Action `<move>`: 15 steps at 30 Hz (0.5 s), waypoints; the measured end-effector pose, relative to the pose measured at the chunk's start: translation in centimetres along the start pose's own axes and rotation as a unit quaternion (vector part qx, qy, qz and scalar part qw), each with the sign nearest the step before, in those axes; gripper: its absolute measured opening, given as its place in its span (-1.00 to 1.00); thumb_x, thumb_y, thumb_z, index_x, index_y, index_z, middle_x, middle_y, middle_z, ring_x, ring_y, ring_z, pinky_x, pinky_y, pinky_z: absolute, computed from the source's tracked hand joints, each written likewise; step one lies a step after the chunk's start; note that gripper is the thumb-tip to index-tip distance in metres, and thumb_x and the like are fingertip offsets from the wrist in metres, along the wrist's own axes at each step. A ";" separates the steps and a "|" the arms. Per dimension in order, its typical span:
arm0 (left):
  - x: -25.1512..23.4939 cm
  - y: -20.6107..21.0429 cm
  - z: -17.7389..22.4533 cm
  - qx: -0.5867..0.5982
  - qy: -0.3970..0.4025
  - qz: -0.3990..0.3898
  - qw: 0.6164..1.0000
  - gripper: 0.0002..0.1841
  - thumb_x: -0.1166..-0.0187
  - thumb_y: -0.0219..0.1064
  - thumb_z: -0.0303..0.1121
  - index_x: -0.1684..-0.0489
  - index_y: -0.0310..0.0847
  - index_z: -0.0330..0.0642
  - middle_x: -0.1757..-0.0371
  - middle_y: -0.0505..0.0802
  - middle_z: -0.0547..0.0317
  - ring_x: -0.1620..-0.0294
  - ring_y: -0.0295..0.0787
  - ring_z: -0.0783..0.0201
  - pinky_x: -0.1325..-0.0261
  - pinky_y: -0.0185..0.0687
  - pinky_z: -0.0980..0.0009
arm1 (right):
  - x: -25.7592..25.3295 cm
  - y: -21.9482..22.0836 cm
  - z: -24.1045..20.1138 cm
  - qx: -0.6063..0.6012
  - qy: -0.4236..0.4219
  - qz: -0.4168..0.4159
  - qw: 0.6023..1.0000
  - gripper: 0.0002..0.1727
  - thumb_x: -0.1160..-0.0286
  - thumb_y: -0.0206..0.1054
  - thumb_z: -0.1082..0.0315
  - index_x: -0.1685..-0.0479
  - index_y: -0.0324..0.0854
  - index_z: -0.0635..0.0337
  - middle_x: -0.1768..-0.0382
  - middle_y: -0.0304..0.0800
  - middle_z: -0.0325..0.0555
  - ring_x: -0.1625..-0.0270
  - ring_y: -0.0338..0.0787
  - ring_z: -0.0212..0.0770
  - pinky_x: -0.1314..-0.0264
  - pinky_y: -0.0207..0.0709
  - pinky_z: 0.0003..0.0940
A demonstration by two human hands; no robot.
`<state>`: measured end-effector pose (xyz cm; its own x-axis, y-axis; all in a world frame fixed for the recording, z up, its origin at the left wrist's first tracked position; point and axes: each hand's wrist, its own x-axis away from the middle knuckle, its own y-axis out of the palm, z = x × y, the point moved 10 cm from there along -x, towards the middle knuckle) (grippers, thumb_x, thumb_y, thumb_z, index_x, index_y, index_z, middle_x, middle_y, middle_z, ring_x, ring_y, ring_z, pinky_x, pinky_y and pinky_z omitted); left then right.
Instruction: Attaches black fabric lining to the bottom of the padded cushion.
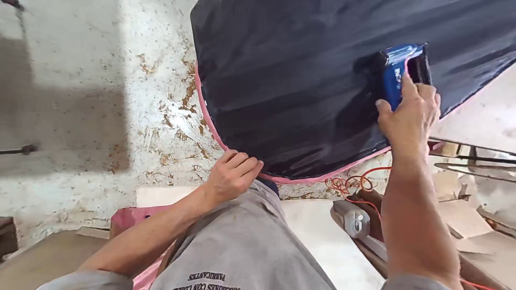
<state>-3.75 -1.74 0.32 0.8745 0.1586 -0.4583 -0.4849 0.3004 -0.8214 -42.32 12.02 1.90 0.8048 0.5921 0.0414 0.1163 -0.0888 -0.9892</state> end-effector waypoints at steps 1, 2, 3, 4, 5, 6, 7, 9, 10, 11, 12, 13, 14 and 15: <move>-0.1 0.0 -0.4 0.012 -0.007 -0.014 1.000 -0.80 -0.69 0.27 -0.30 -0.01 0.83 -0.07 0.10 0.90 0.14 0.05 0.78 0.10 -0.17 0.57 0.15 | 1.8 -0.6 -1.7 0.002 -0.023 0.002 1.000 -0.31 -0.61 0.26 0.09 -0.75 0.35 0.11 -0.53 0.47 0.46 -0.53 0.46 0.56 -0.35 0.32 0.61; -0.2 -0.1 -1.0 0.039 -0.014 -0.021 0.999 -0.77 -0.69 0.25 -0.27 -0.04 0.84 -0.05 0.07 0.91 0.13 0.00 0.79 0.10 -0.22 0.56 0.12 | 4.4 -1.1 -3.8 -0.010 -0.048 0.004 0.999 -0.37 -0.67 0.22 0.11 -0.70 0.41 0.15 -0.50 0.52 0.42 -0.49 0.54 0.49 -0.33 0.40 0.55; -0.2 -0.2 -1.7 0.072 -0.021 -0.022 0.997 -0.75 -0.68 0.22 -0.27 -0.06 0.84 -0.05 0.04 0.92 0.11 -0.03 0.81 0.11 -0.26 0.57 0.11 | 7.5 -1.1 -6.2 -0.034 -0.068 0.006 0.997 -0.46 -0.71 0.19 0.12 -0.61 0.51 0.13 -0.41 0.65 0.31 -0.40 0.67 0.34 -0.29 0.53 0.42; -0.2 -0.4 -2.4 0.102 -0.024 -0.023 0.994 -0.74 -0.67 0.21 -0.30 -0.06 0.84 -0.05 0.04 0.93 0.10 -0.05 0.82 0.12 -0.28 0.59 0.11 | 10.8 -0.7 -8.6 -0.074 -0.090 0.013 0.993 -0.55 -0.71 0.22 0.15 -0.46 0.65 0.13 -0.25 0.78 0.17 -0.24 0.81 0.14 -0.19 0.69 0.19; -0.3 -0.5 -3.0 0.124 -0.020 -0.031 0.992 -0.74 -0.66 0.20 -0.32 -0.07 0.84 -0.06 0.03 0.92 0.09 -0.06 0.83 0.12 -0.29 0.60 0.12 | 14.1 0.1 -11.2 -0.125 -0.116 0.031 0.985 -0.65 -0.68 0.27 0.19 -0.25 0.78 0.14 -0.06 0.88 0.05 -0.06 0.88 -0.04 -0.07 0.78 -0.03; -0.4 -0.6 -3.3 0.138 -0.008 -0.045 0.989 -0.73 -0.67 0.19 -0.34 -0.07 0.84 -0.06 0.01 0.92 0.09 -0.09 0.83 0.13 -0.31 0.63 0.12 | 16.9 1.3 -13.6 -0.177 -0.133 0.039 0.974 -0.72 -0.64 0.31 0.23 -0.08 0.85 0.14 0.07 0.92 -0.04 0.04 0.89 -0.17 -0.02 0.79 -0.20; -0.5 -0.7 -3.5 0.147 0.011 -0.061 0.987 -0.73 -0.66 0.19 -0.36 -0.08 0.84 -0.07 0.00 0.92 0.08 -0.10 0.83 0.12 -0.32 0.63 0.12 | 19.2 2.6 -15.7 -0.219 -0.143 0.038 0.965 -0.76 -0.61 0.34 0.26 0.02 0.88 0.14 0.12 0.92 -0.08 0.07 0.89 -0.25 -0.01 0.78 -0.31; -0.8 -0.5 -3.5 0.152 0.056 -0.092 0.983 -0.74 -0.68 0.20 -0.33 -0.08 0.84 -0.07 -0.01 0.92 0.08 -0.12 0.83 0.11 -0.31 0.63 0.13 | 21.9 4.5 -18.6 -0.256 -0.150 0.048 0.954 -0.80 -0.58 0.38 0.27 0.10 0.89 0.12 0.14 0.90 -0.10 0.07 0.87 -0.28 0.01 0.77 -0.41; -1.0 -0.4 -3.3 0.151 0.077 -0.104 0.980 -0.74 -0.71 0.21 -0.29 -0.09 0.84 -0.06 -0.01 0.91 0.09 -0.11 0.82 0.12 -0.30 0.62 0.14 | 22.6 5.0 -19.5 -0.253 -0.149 0.065 0.954 -0.81 -0.56 0.40 0.26 0.11 0.89 0.11 0.14 0.90 -0.09 0.06 0.86 -0.25 0.00 0.76 -0.40; -1.2 -0.3 -3.1 0.146 0.098 -0.111 0.978 -0.73 -0.72 0.22 -0.25 -0.11 0.84 -0.05 0.00 0.91 0.10 -0.10 0.81 0.12 -0.28 0.61 0.15 | 22.8 5.2 -20.0 -0.243 -0.144 0.084 0.955 -0.82 -0.54 0.42 0.24 0.13 0.89 0.09 0.15 0.89 -0.08 0.04 0.85 -0.21 0.00 0.74 -0.38; -1.4 -0.1 -2.8 0.141 0.118 -0.116 0.976 -0.73 -0.72 0.23 -0.22 -0.13 0.84 -0.04 0.01 0.91 0.11 -0.07 0.81 0.13 -0.25 0.60 0.15 | 22.9 5.2 -20.3 -0.230 -0.137 0.102 0.958 -0.81 -0.51 0.44 0.21 0.14 0.89 0.08 0.15 0.89 -0.08 0.05 0.85 -0.20 0.01 0.74 -0.37; -1.5 0.1 -2.5 0.137 0.135 -0.119 0.974 -0.72 -0.71 0.25 -0.19 -0.14 0.83 -0.03 0.03 0.91 0.12 -0.03 0.80 0.13 -0.21 0.59 0.15 | 23.0 5.2 -20.6 -0.213 -0.130 0.116 0.961 -0.79 -0.48 0.45 0.17 0.14 0.89 0.07 0.16 0.89 -0.09 0.06 0.85 -0.18 0.03 0.74 -0.35; -1.6 0.3 -2.3 0.133 0.149 -0.119 0.973 -0.72 -0.71 0.25 -0.19 -0.15 0.83 -0.02 0.05 0.90 0.12 0.01 0.80 0.13 -0.16 0.58 0.16 | 23.1 5.2 -20.8 -0.197 -0.125 0.129 0.964 -0.77 -0.45 0.47 0.13 0.14 0.89 0.07 0.16 0.89 -0.10 0.07 0.85 -0.17 0.05 0.73 -0.33; -1.7 0.5 -2.2 0.127 0.162 -0.117 0.972 -0.72 -0.72 0.25 -0.20 -0.16 0.83 -0.02 0.07 0.90 0.12 0.04 0.79 0.14 -0.12 0.57 0.17 | 23.1 5.2 -20.9 -0.182 -0.121 0.144 0.965 -0.74 -0.42 0.49 0.09 0.15 0.88 0.06 0.16 0.89 -0.10 0.08 0.85 -0.15 0.06 0.73 -0.30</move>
<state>-5.51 -3.95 0.00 0.8923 -0.2335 -0.3863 -0.2203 0.5216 -0.8242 -10.89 8.48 0.63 0.6801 0.6661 -0.3062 0.1389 -0.5272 -0.8383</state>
